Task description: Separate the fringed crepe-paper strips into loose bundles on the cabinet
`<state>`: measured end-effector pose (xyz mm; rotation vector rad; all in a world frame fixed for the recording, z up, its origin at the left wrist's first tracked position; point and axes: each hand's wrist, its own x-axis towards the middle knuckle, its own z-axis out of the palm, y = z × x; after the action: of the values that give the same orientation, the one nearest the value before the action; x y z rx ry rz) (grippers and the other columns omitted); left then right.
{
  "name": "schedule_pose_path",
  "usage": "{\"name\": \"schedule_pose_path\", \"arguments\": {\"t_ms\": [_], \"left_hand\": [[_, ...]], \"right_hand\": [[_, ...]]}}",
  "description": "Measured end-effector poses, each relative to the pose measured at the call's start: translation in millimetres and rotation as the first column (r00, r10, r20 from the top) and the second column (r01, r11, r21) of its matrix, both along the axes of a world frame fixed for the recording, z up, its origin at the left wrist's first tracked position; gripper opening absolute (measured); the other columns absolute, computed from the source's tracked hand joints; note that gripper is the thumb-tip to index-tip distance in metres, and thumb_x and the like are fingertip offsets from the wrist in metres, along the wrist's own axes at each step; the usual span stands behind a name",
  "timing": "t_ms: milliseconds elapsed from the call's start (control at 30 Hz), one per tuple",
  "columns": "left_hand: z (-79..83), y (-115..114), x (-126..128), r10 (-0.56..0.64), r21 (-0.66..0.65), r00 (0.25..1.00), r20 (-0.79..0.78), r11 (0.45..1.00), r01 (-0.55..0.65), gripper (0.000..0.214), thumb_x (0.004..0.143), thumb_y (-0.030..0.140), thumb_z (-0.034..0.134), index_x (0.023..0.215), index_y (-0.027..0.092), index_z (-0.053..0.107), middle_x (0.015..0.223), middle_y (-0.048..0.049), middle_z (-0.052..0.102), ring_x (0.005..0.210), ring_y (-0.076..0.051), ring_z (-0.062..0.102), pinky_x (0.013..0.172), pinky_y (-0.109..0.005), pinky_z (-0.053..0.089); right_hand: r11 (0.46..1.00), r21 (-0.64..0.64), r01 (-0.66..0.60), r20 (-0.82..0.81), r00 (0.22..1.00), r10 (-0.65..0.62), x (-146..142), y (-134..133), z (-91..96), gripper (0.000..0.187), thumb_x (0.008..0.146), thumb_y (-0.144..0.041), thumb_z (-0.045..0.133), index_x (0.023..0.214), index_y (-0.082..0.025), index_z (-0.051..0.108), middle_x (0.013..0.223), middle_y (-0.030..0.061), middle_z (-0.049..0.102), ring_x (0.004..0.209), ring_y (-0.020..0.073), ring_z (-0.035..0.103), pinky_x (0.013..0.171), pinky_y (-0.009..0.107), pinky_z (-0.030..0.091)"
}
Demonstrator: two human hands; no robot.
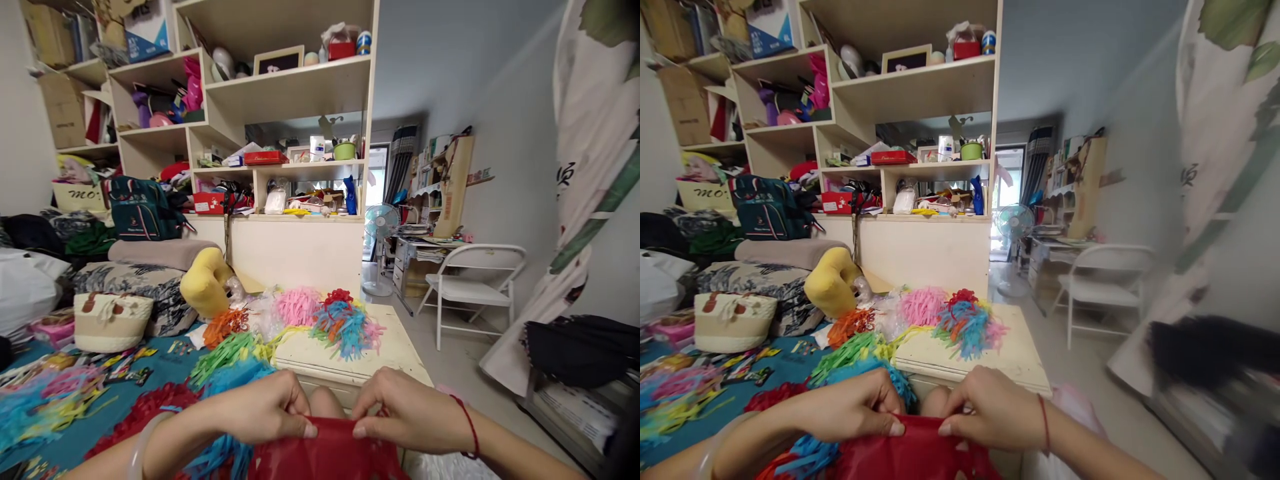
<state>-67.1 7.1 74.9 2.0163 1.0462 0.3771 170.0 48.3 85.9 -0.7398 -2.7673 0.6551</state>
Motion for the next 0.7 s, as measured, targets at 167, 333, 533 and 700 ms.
{"name": "schedule_pose_path", "arguments": {"t_ms": [167, 333, 533, 700], "left_hand": [[-0.5, 1, 1, 0.000, 0.040, 1.000, 0.003, 0.999, 0.000, 0.041, 0.082, 0.031, 0.059, 0.050, 0.017, 0.037, 0.046, 0.0081, 0.026, 0.044, -0.006, 0.019, 0.041, -0.023, 0.015], [-2.3, 0, -5, -0.019, 0.013, 1.000, 0.019, 1.000, 0.018, 0.042, 0.084, 0.035, 0.057, 0.051, 0.017, 0.038, 0.050, 0.0071, 0.029, 0.046, -0.006, 0.022, 0.043, -0.023, 0.017], [1.1, -1, 2, -0.034, 0.005, 0.998, 0.054, 0.999, 0.034, 0.041, 0.083, 0.030, 0.058, 0.051, 0.017, 0.038, 0.047, 0.0079, 0.026, 0.044, -0.006, 0.020, 0.041, -0.023, 0.015], [0.9, 0, 8, -0.016, 0.108, 0.998, 0.053, 0.994, 0.010, 0.036, 0.082, 0.022, 0.056, 0.051, 0.017, 0.038, 0.047, 0.0085, 0.024, 0.045, -0.006, 0.018, 0.040, -0.021, 0.014]], "right_hand": [[0.992, 0.128, -0.006, -0.036, 0.999, 0.011, -11, -4, -0.5, 0.019, 0.082, -0.024, 0.063, 0.071, -0.015, 0.075, 0.057, 0.0000, 0.065, 0.048, 0.0071, 0.041, 0.052, 0.018, 0.030], [0.996, 0.069, -0.053, -0.087, 0.994, 0.059, 1, 2, -9.8, 0.028, 0.085, -0.024, 0.058, 0.065, -0.010, 0.072, 0.049, -0.0007, 0.056, 0.046, 0.0071, 0.038, 0.048, 0.018, 0.030], [0.990, -0.105, -0.098, -0.118, 0.989, 0.086, 5, 11, -3.9, 0.027, 0.082, -0.033, 0.062, 0.084, -0.010, 0.076, 0.073, 0.0062, 0.071, 0.065, 0.0139, 0.059, 0.063, 0.020, 0.043], [0.961, -0.276, -0.014, -0.095, 0.995, -0.013, -19, 5, -16.3, 0.031, 0.061, -0.030, 0.078, 0.088, -0.014, 0.073, 0.064, -0.0038, 0.060, 0.056, 0.0089, 0.050, 0.049, 0.015, 0.036]]}}
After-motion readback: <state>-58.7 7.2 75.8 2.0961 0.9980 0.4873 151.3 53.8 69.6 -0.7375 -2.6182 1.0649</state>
